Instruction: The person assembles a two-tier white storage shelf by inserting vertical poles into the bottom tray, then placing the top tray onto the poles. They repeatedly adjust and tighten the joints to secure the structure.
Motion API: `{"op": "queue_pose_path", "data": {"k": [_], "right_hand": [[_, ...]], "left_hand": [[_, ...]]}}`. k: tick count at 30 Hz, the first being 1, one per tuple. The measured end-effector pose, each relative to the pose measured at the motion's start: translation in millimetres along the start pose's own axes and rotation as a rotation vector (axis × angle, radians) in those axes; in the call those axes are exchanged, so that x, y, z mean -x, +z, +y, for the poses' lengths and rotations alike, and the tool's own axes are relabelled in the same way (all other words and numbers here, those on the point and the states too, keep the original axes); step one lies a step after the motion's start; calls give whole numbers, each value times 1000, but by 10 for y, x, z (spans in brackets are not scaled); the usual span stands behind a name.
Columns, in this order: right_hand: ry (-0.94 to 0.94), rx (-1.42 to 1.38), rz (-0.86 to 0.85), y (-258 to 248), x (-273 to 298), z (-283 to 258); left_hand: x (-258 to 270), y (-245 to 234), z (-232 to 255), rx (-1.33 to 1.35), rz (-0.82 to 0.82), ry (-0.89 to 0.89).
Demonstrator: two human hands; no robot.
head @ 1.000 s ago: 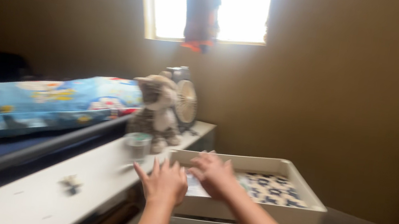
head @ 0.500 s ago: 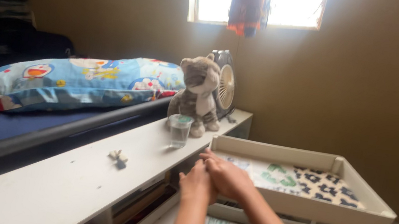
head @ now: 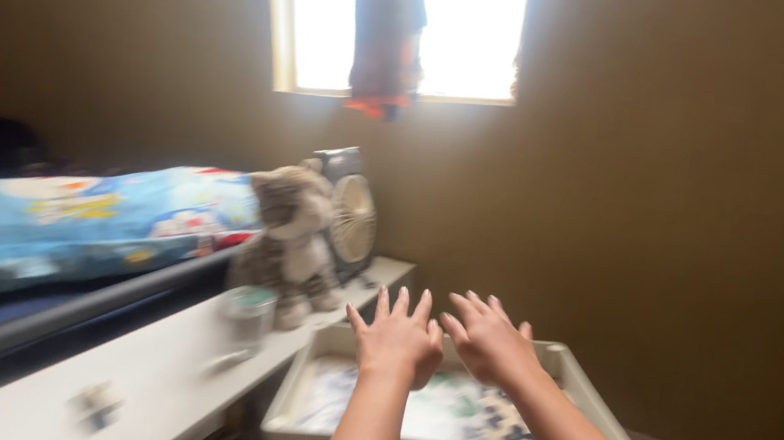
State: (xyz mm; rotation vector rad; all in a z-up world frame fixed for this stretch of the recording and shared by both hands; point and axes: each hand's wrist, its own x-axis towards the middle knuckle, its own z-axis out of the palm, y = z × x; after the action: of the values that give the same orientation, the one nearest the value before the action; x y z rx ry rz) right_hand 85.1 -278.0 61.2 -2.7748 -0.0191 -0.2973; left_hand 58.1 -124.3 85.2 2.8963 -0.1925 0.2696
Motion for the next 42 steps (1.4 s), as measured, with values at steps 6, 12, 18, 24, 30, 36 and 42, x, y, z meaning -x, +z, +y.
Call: {"op": "queue_pose_path", "data": {"k": [6, 12, 18, 24, 30, 36, 42], "right_hand": [[81, 337, -347, -16, -15, 1003], [62, 243, -233, 146, -287, 1344], [53, 256, -234, 275, -418, 1474], [-69, 270, -256, 349, -454, 1656], [55, 233, -381, 85, -408, 1350], [-46, 330, -301, 248, -647, 447], [-342, 178, -347, 983, -773, -666]], "left_hand": [[-430, 758, 709, -16, -114, 173], [-722, 1200, 1069, -82, -244, 220], [-880, 1394, 1138, -94, -158, 325], [-876, 1488, 1134, -23, -137, 320], [-691, 971, 1018, 19, -284, 242], [-704, 405, -155, -122, -172, 77], [-627, 527, -1165, -119, -159, -55]]}}
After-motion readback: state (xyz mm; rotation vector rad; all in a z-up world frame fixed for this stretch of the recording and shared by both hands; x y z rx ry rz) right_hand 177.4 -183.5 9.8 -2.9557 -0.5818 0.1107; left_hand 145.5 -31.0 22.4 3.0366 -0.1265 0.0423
